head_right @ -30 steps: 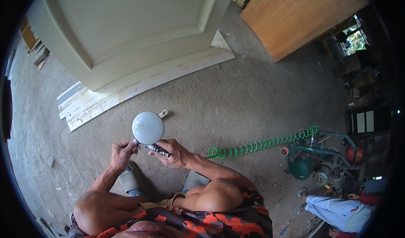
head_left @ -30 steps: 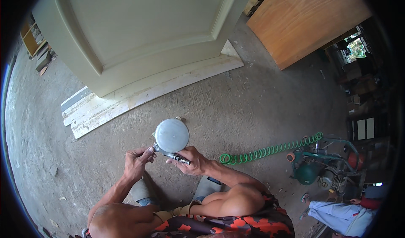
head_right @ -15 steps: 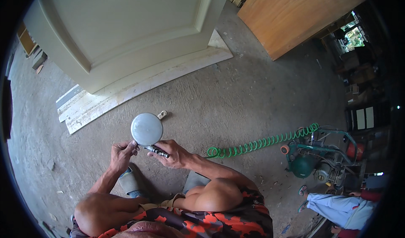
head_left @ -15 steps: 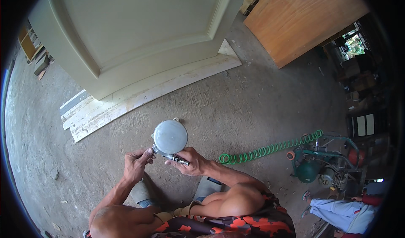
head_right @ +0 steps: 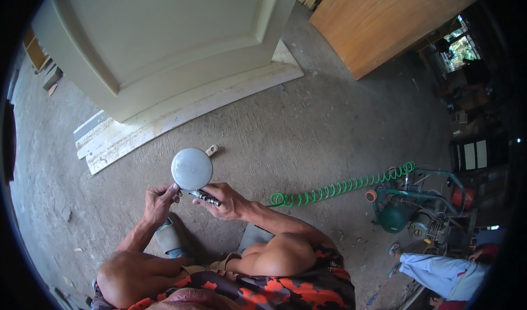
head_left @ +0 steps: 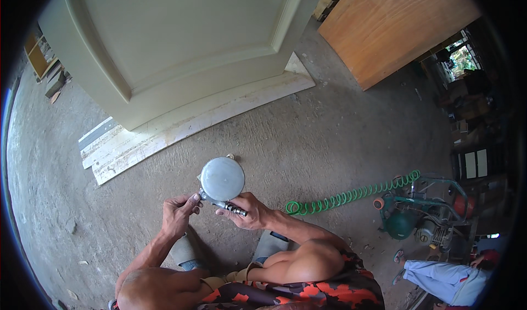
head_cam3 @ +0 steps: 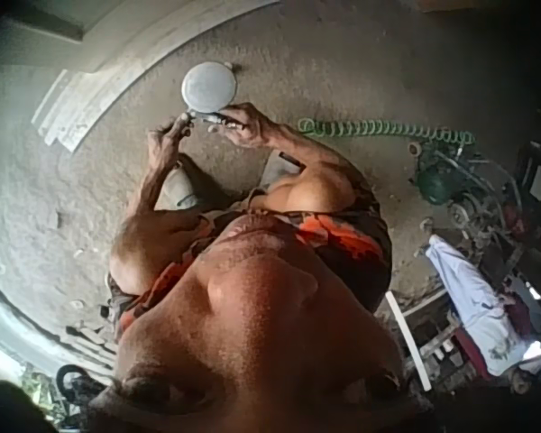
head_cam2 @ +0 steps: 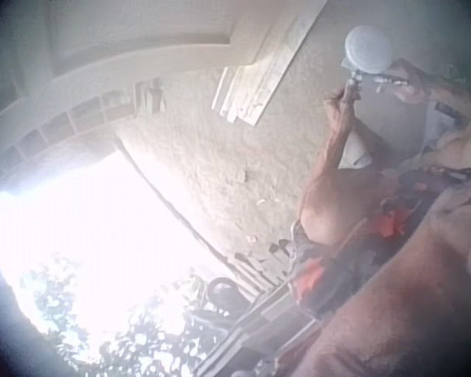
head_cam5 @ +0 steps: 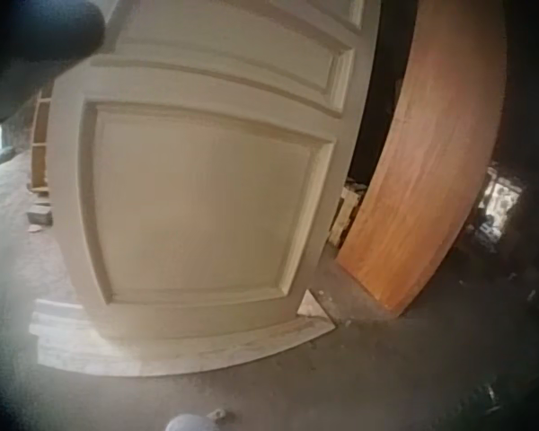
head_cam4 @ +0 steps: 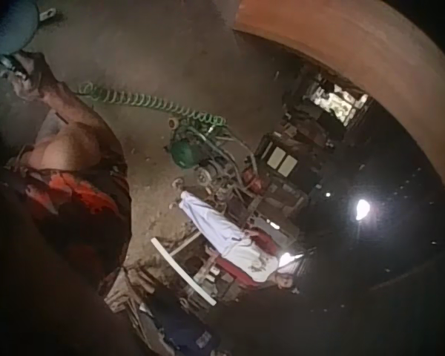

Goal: The person paints the base of a door frame using a spray gun while holding a scraper to protect the floor.

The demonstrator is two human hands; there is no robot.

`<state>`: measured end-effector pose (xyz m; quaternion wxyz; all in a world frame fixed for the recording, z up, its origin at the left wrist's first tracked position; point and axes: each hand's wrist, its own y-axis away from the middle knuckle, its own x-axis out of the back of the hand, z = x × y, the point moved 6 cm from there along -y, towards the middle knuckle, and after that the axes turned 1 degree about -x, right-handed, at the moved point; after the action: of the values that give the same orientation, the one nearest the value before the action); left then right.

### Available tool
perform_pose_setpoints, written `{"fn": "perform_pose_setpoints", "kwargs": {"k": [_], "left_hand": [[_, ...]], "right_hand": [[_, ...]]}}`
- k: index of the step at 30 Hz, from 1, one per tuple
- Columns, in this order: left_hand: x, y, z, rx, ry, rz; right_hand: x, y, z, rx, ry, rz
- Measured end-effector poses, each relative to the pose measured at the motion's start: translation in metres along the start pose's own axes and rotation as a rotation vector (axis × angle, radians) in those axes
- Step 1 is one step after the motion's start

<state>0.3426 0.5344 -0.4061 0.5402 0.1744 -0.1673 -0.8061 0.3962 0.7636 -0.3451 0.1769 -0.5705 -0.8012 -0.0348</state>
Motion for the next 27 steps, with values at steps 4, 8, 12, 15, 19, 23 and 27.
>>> {"fn": "perform_pose_setpoints", "kwargs": {"k": [4, 8, 12, 15, 19, 23, 27], "left_hand": [[-0.0024, 0.0003, 0.0009, 0.002, 0.026, -0.008], [-0.0016, 0.0002, -0.0002, 0.004, 0.031, -0.01], [-0.0008, 0.0014, 0.0032, -0.002, 0.032, -0.009], [-0.0027, 0.0024, 0.0068, -0.001, -0.002, -0.015], [-0.0007, 0.0017, 0.0036, -0.001, 0.012, -0.021], [-0.0002, 0.002, 0.0039, -0.011, -0.008, -0.018], [-0.004, 0.0006, 0.0035, -0.012, 0.006, -0.017]], "right_hand": [[-0.0013, 0.0021, 0.0042, 0.016, 0.007, 0.018], [-0.0013, 0.0011, 0.0016, 0.035, 0.003, 0.038], [-0.0005, -0.0004, -0.0015, 0.032, 0.03, 0.026], [0.0005, 0.0001, -0.0028, 0.017, 0.045, 0.02], [-0.0007, 0.0004, -0.002, 0.044, 0.065, 0.022], [-0.0018, 0.0009, -0.0005, 0.034, 0.071, 0.015], [0.0003, 0.0031, 0.0021, 0.005, 0.052, 0.031]]}}
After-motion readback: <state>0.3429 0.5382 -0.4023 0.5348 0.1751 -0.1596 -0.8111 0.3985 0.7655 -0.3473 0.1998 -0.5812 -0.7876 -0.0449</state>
